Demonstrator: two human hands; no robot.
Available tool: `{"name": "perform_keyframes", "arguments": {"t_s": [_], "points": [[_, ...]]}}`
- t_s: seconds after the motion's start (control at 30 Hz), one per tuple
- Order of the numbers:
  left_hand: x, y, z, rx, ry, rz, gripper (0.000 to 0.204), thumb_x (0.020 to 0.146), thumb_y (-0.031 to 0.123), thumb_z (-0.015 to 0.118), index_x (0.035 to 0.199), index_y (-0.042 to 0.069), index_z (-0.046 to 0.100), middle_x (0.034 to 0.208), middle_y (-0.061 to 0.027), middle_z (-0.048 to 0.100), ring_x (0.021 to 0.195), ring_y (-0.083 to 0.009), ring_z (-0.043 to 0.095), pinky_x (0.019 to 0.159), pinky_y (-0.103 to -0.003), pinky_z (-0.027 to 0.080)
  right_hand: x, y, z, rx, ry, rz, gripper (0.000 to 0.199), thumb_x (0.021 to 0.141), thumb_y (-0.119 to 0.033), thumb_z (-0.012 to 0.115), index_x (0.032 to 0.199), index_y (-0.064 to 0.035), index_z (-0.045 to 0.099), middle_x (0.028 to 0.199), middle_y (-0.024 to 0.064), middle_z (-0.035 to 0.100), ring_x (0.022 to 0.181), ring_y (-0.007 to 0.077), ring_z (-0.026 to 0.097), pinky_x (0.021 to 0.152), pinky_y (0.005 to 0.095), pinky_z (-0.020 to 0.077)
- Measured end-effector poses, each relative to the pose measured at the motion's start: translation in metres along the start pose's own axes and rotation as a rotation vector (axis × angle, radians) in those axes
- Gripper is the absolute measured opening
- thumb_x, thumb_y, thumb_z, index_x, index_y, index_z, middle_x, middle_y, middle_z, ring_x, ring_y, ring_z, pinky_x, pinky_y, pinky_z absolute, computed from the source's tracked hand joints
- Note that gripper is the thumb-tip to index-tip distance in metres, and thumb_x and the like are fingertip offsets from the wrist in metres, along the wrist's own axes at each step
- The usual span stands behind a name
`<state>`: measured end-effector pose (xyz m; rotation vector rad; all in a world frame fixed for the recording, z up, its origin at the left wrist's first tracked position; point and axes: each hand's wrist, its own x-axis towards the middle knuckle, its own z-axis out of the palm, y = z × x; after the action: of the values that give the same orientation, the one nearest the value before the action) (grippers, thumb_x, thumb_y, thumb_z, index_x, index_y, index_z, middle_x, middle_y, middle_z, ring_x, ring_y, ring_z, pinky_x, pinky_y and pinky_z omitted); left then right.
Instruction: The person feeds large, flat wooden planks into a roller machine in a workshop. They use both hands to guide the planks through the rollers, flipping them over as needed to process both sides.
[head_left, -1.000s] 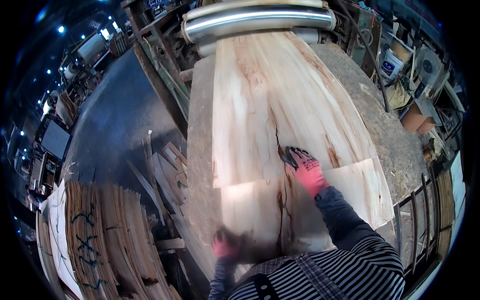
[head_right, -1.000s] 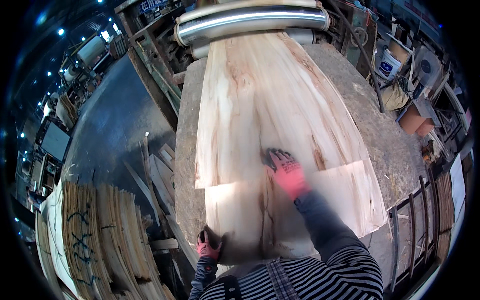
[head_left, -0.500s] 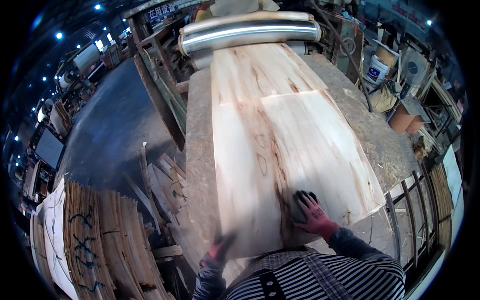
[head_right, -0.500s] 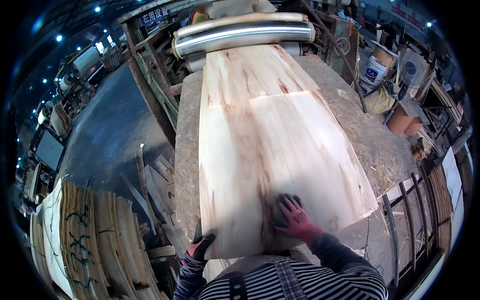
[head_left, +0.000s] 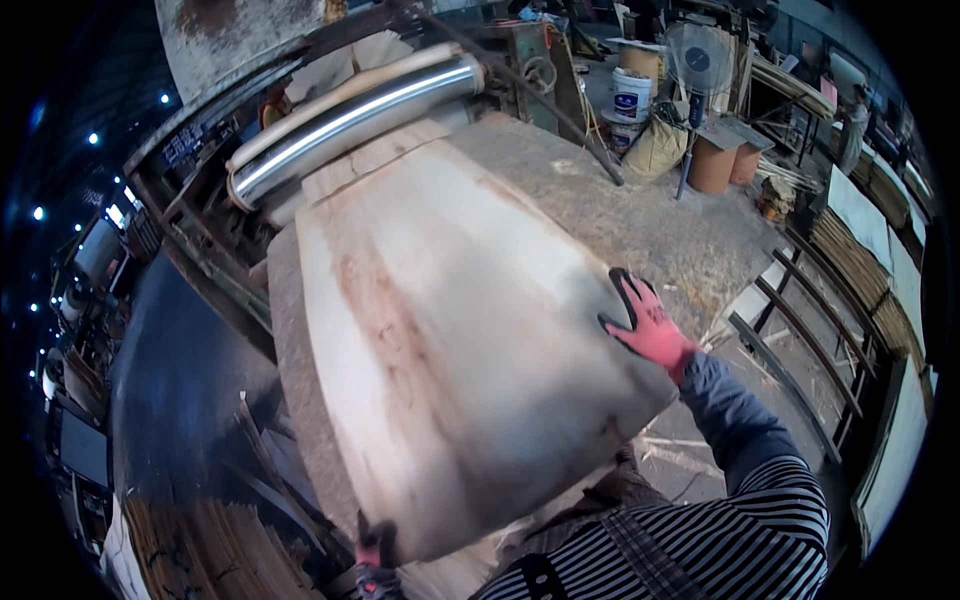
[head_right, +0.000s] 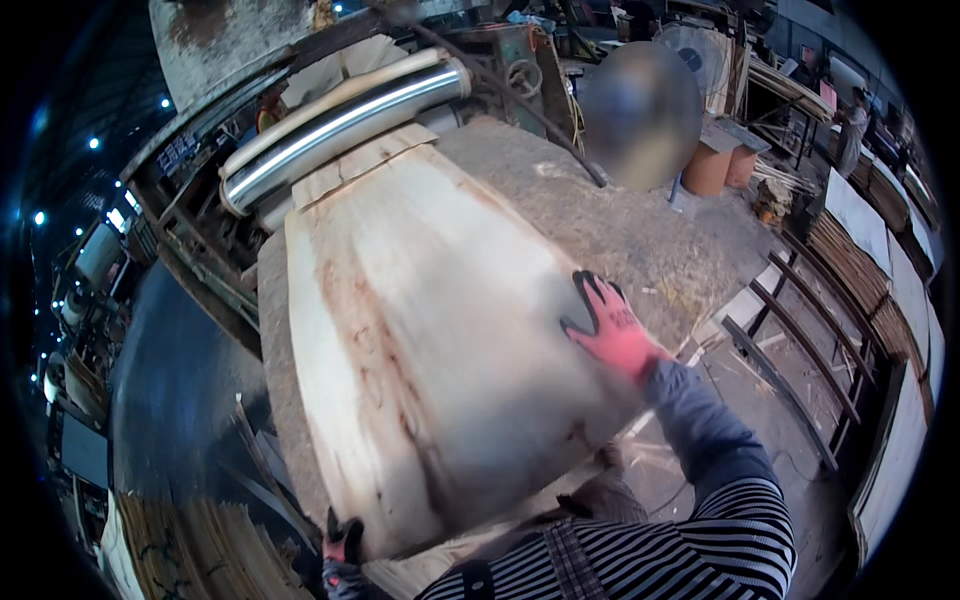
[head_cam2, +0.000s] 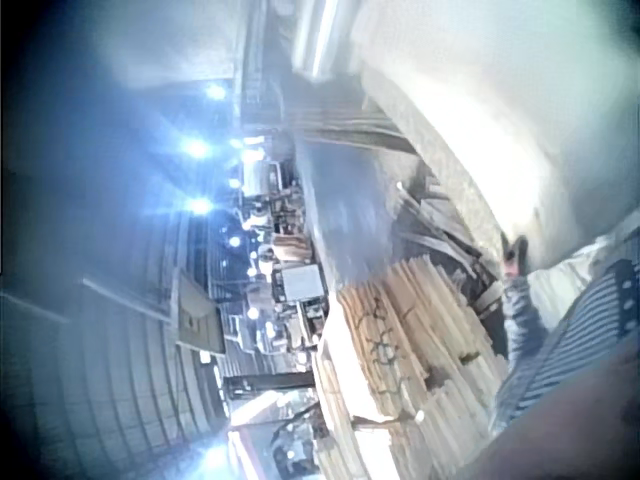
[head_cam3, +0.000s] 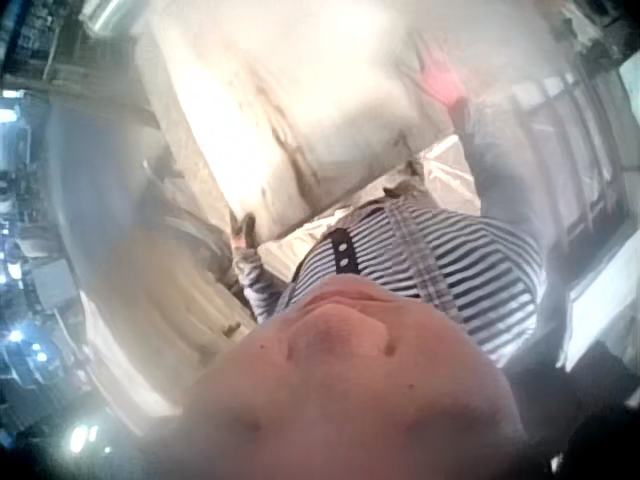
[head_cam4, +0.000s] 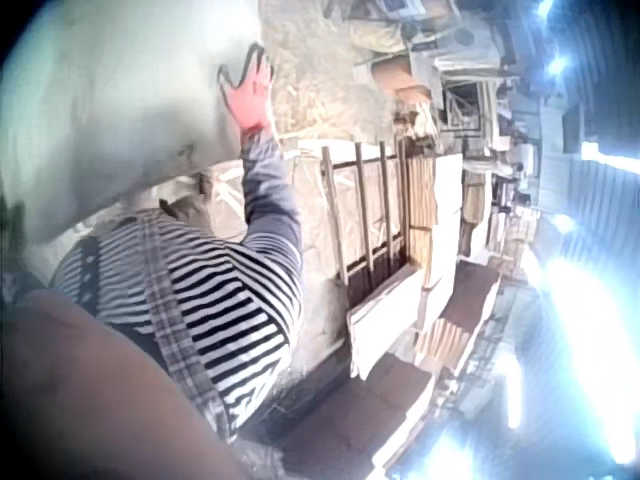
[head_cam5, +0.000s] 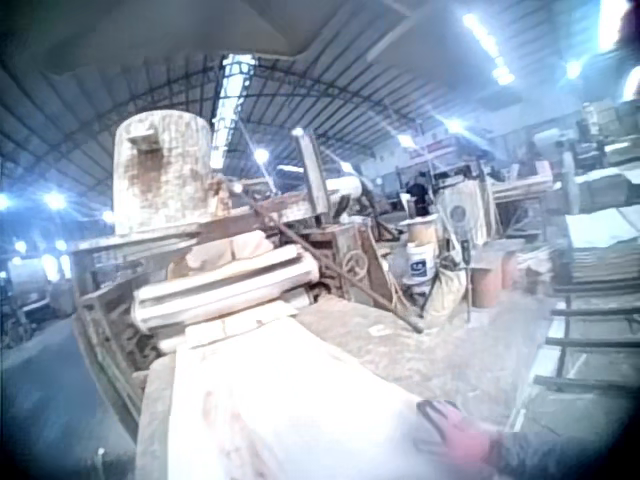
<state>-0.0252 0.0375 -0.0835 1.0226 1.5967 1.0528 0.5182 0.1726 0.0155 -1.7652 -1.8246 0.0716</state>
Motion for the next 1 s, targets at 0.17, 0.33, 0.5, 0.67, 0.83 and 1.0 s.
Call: {"name": "perform_keyframes", "arguments": {"t_s": [0.17, 0.33, 0.5, 0.67, 0.83, 1.0], "points": [[-0.007, -0.006, 0.012, 0.977, 0.602, 0.054, 0.057, 0.073, 0.027, 0.059, 0.123, 0.007, 0.04, 0.116, -0.0166, 0.048, 0.099, -0.0281, 0.051, 0.081, -0.037, 0.043, 0.175, 0.201, 0.03, 0.021, 0.034, 0.186, 0.083, 0.07, -0.042, 0.062, 0.133, -0.0064, 0.021, 0.133, 0.0191, 0.027, 0.122, 0.0318, 0.028, 0.101, 0.0387, 0.0236], [-0.044, 0.034, 0.149, 1.284, 0.957, -0.26, 0.063, 0.078, 0.036, 0.051, 0.13, 0.01, 0.028, 0.129, -0.0181, 0.035, 0.115, -0.0328, 0.038, 0.095, -0.039, 0.032, 0.321, 0.298, 0.065, -0.103, 0.006, 0.39, 0.09, 0.067, -0.042, 0.065, 0.135, -0.0093, 0.015, 0.132, 0.0192, 0.03, 0.121, 0.0318, 0.031, 0.098, 0.0379, 0.0269], [-0.018, 0.098, 0.299, 0.758, 0.766, 0.211, 0.065, 0.074, 0.014, 0.061, 0.128, 0.0, 0.028, 0.127, -0.024, 0.034, 0.119, -0.0374, 0.031, 0.098, -0.039, 0.028, 0.376, 0.405, 0.115, 0.074, -0.138, 0.368, 0.076, 0.072, -0.035, 0.062, 0.134, -0.0198, 0.02, 0.114, 0.0195, 0.05, 0.106, 0.0315, 0.048, 0.086, 0.0395, 0.0395], [0.009, 0.158, 0.409, 0.216, 0.453, 0.227, 0.056, 0.079, 0.004, 0.054, 0.129, 0.003, 0.029, 0.128, -0.0153, 0.038, 0.111, -0.024, 0.044, 0.09, -0.033, 0.038, 0.291, 0.324, 0.036, 0.335, -0.173, 0.192, 0.069, 0.072, -0.042, 0.059, 0.129, -0.0152, 0.031, 0.114, 0.0219, 0.049, 0.105, 0.0355, 0.047, 0.087, 0.0401, 0.0393], [0.075, 0.229, 0.539, -0.359, -0.373, 0.433, 0.06, 0.085, 0.014, 0.048, 0.134, 0.002, 0.015, 0.131, -0.0143, 0.032, 0.119, -0.0225, 0.036, 0.097, -0.031, 0.032, 0.197, 0.208, -0.046, 0.538, -0.333, 0.152, 0.07, 0.071, -0.039, 0.063, 0.128, -0.0135, 0.033, 0.113, 0.0231, 0.048, 0.105, 0.0351, 0.047, 0.087, 0.0414, 0.0393], [0.127, 0.269, 0.618, -0.788, -0.576, 0.341, 0.042, 0.089, 0.024, 0.045, 0.124, 0.002, 0.037, 0.103, -0.0123, 0.055, 0.088, -0.0192, 0.055, 0.075, -0.03, 0.045, 0.125, 0.193, -0.061, 0.649, -0.506, -0.134, 0.065, 0.074, -0.035, 0.061, 0.125, -0.0048, 0.034, 0.114, 0.0241, 0.046, 0.104, 0.0321, 0.048, 0.088, 0.0381, 0.0383]]}}
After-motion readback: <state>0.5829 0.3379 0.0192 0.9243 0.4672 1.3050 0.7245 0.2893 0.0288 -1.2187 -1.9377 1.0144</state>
